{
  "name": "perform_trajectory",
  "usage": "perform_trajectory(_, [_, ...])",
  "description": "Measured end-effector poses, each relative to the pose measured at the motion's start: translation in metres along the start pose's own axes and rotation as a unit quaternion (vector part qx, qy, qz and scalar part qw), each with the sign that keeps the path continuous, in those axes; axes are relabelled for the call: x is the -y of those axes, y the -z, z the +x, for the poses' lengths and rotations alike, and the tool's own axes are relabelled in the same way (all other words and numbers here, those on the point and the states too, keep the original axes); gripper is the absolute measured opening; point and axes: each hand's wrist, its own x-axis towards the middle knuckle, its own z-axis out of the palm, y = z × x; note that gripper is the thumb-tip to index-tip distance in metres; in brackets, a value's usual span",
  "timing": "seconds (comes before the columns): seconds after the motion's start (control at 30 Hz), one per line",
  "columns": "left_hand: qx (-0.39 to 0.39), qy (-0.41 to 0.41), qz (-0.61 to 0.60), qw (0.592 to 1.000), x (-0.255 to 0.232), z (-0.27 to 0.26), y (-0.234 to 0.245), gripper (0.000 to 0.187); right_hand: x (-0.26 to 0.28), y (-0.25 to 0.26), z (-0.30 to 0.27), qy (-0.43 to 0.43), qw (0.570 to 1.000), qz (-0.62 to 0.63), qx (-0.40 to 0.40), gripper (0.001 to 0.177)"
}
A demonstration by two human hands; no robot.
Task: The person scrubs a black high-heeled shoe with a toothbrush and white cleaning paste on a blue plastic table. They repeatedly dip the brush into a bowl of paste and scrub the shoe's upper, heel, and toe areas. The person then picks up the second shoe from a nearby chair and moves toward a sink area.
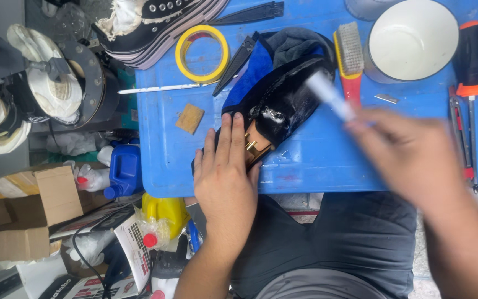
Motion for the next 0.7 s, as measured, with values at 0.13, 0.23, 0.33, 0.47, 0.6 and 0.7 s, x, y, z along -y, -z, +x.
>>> perform_trajectory(0.13, [0.004, 0.0, 0.001, 1.0, 0.0, 0.0, 0.001, 0.095, -0.069, 0.035, 0.036, 0.008, 0.997, 0.024, -0.076, 0.029])
perform_trajectory(0.23, [0.003, 0.0, -0.004, 1.0, 0.0, 0.001, 0.001, 0.095, -0.108, 0.044, 0.067, 0.06, 0.989, -0.086, -0.106, 0.022])
perform_trajectory(0.33, [0.001, 0.002, -0.007, 1.0, 0.0, 0.002, 0.002, 0.095, -0.097, 0.045, 0.083, 0.064, 0.973, -0.203, -0.093, 0.021])
perform_trajectory(0.47, [-0.003, 0.001, -0.017, 1.0, 0.0, 0.002, 0.004, 0.095, -0.047, 0.048, 0.087, 0.033, 0.944, -0.329, -0.017, 0.021])
perform_trajectory(0.6, [0.018, 0.01, -0.023, 1.0, 0.0, 0.008, 0.009, 0.096, -0.013, 0.059, 0.067, -0.003, 0.981, -0.187, -0.056, 0.025])
perform_trajectory(0.7, [0.028, 0.02, -0.032, 0.999, 0.002, 0.009, 0.009, 0.096, 0.005, 0.047, 0.033, 0.011, 0.996, -0.056, -0.062, 0.026])
